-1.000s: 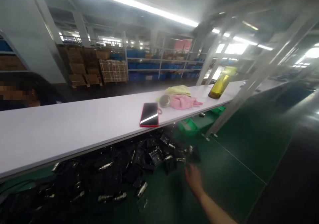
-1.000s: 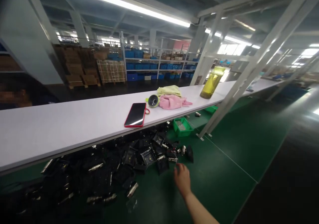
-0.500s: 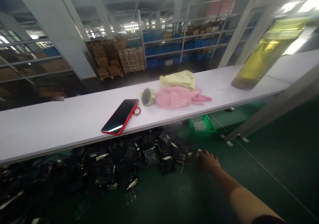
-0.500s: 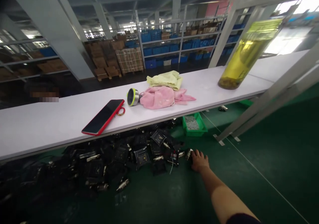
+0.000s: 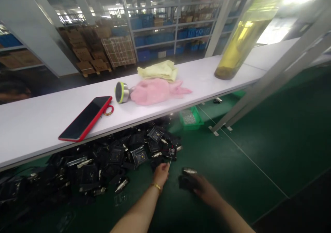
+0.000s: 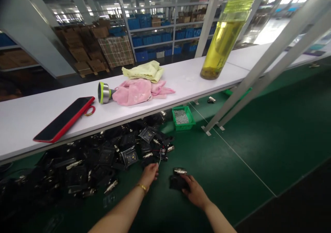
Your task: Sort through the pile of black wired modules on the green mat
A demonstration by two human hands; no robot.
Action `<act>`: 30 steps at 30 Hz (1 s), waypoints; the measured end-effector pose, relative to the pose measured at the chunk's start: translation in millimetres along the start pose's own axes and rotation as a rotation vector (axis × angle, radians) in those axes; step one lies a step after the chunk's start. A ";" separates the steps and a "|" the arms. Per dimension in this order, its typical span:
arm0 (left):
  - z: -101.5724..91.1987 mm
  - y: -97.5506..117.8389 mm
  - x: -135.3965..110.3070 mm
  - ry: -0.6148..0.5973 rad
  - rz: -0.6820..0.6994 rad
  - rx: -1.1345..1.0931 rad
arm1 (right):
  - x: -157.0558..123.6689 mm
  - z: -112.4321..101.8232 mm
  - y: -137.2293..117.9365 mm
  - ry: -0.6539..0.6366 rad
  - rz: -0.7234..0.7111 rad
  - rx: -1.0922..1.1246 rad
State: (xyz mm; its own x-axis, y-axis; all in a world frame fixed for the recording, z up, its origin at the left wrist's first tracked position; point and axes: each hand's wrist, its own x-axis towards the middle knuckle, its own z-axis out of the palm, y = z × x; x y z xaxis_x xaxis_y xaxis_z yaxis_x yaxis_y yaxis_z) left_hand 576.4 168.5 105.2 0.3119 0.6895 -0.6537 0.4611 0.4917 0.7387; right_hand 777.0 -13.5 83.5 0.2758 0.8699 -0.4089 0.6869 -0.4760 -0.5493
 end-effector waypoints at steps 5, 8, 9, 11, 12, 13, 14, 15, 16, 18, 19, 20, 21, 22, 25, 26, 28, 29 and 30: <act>45.6 36.9 41.6 0.033 -0.231 -0.200 | -19.4 19.8 -1.3 0.006 -0.012 0.125; 62.0 45.3 51.3 0.067 -0.297 -0.324 | -17.1 30.7 0.2 0.051 0.001 0.181; 66.4 47.2 53.3 0.078 -0.312 -0.360 | -15.2 34.0 1.4 0.070 0.011 0.198; 73.1 49.1 55.2 0.095 -0.333 -0.414 | -11.0 38.7 5.5 0.108 0.033 0.232; 75.3 49.0 54.5 0.099 -0.339 -0.430 | -9.1 39.3 8.6 0.127 0.045 0.251; 76.5 47.8 52.4 0.097 -0.341 -0.440 | -7.7 38.3 12.4 0.146 0.059 0.273; 76.7 45.4 48.5 0.090 -0.336 -0.443 | -6.9 35.7 16.8 0.162 0.077 0.298; 75.7 41.8 42.8 0.078 -0.326 -0.441 | -6.5 31.5 21.5 0.174 0.099 0.326; 73.4 37.0 35.1 0.062 -0.308 -0.436 | -6.6 25.9 26.3 0.185 0.126 0.357; 64.6 23.4 14.4 0.019 -0.251 -0.427 | -7.2 12.4 34.5 0.197 0.193 0.429; 57.9 14.6 1.8 -0.005 -0.217 -0.426 | -7.3 5.4 37.1 0.197 0.230 0.471; 49.5 4.5 -11.9 -0.030 -0.185 -0.425 | -7.0 -1.1 38.3 0.195 0.269 0.517; 39.7 -7.1 -26.2 -0.049 -0.156 -0.426 | -6.0 -6.8 37.9 0.191 0.308 0.567; 28.4 -20.1 -40.7 -0.064 -0.136 -0.424 | -4.2 -11.3 35.9 0.186 0.347 0.618; -11.5 -66.6 -84.2 -0.049 -0.144 -0.410 | 8.4 -17.5 20.7 0.168 0.455 0.777; -25.8 -83.6 -98.5 -0.015 -0.173 -0.400 | 15.6 -17.0 12.8 0.165 0.485 0.830; -53.5 -117.1 -127.6 0.141 -0.234 -0.351 | 35.3 -12.7 -6.6 0.171 0.535 0.930; -66.2 -132.4 -142.5 0.259 -0.268 -0.315 | 47.3 -9.0 -17.9 0.180 0.553 0.975; -77.7 -146.2 -157.5 0.365 -0.302 -0.294 | 60.3 -4.6 -30.0 0.193 0.564 1.013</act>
